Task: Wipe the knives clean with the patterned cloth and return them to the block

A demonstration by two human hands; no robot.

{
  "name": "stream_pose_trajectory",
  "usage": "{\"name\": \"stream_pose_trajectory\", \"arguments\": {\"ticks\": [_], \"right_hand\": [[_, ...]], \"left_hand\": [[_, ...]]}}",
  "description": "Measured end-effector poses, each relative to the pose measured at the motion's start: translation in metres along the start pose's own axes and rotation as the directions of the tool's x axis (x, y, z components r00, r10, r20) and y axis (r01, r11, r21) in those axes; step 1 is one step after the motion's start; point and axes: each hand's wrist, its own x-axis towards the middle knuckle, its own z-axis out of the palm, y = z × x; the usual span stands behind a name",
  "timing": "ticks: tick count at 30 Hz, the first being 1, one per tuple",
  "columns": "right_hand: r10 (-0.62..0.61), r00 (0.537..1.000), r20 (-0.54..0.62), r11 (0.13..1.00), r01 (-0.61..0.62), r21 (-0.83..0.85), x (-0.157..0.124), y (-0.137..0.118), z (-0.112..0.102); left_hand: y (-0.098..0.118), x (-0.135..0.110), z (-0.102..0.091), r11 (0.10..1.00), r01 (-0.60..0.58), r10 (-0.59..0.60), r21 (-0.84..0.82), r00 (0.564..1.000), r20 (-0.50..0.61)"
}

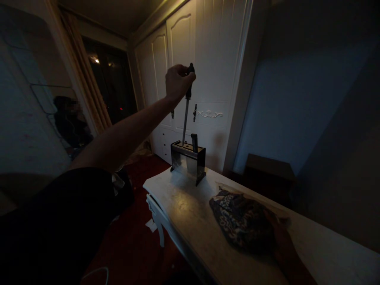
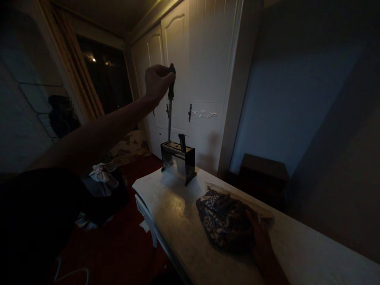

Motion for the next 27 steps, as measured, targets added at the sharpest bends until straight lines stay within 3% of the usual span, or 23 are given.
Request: {"name": "stream_pose_trajectory", "arguments": {"ticks": [5, 9, 12, 18, 24, 27], "right_hand": [[-0.022, 0.999, -0.025, 1.0, 0.022, 0.007, -0.005, -0.004, 0.004], [-0.032, 0.999, -0.004, 0.999, 0.032, -0.002, -0.004, -0.003, 0.002], [-0.053, 0.998, 0.042, 0.999, 0.053, 0.007, 0.001, 0.001, -0.002], [-0.071, 0.997, 0.035, 0.997, 0.069, 0.032, 0.0, 0.0, 0.001], [-0.1, 0.991, 0.084, 0.994, 0.096, 0.047, 0.003, 0.003, 0.0], [-0.093, 0.989, 0.116, 0.993, 0.084, 0.081, 0.005, 0.005, -0.002]], "left_hand": [[0.034, -0.036, 0.003, 0.994, 0.057, -0.033, -0.096, 0.971, 0.235], [0.067, -0.075, 0.007, 0.966, 0.139, -0.022, -0.219, 0.884, 0.467], [0.079, -0.101, 0.02, 0.919, 0.233, -0.006, -0.317, 0.815, 0.58], [0.076, -0.146, 0.058, 0.754, 0.482, -0.063, -0.446, 0.73, 0.681], [0.069, -0.19, 0.082, 0.554, 0.646, -0.253, -0.525, 0.732, 0.633], [0.063, -0.213, 0.091, 0.424, 0.706, -0.369, -0.568, 0.707, 0.603]]}}
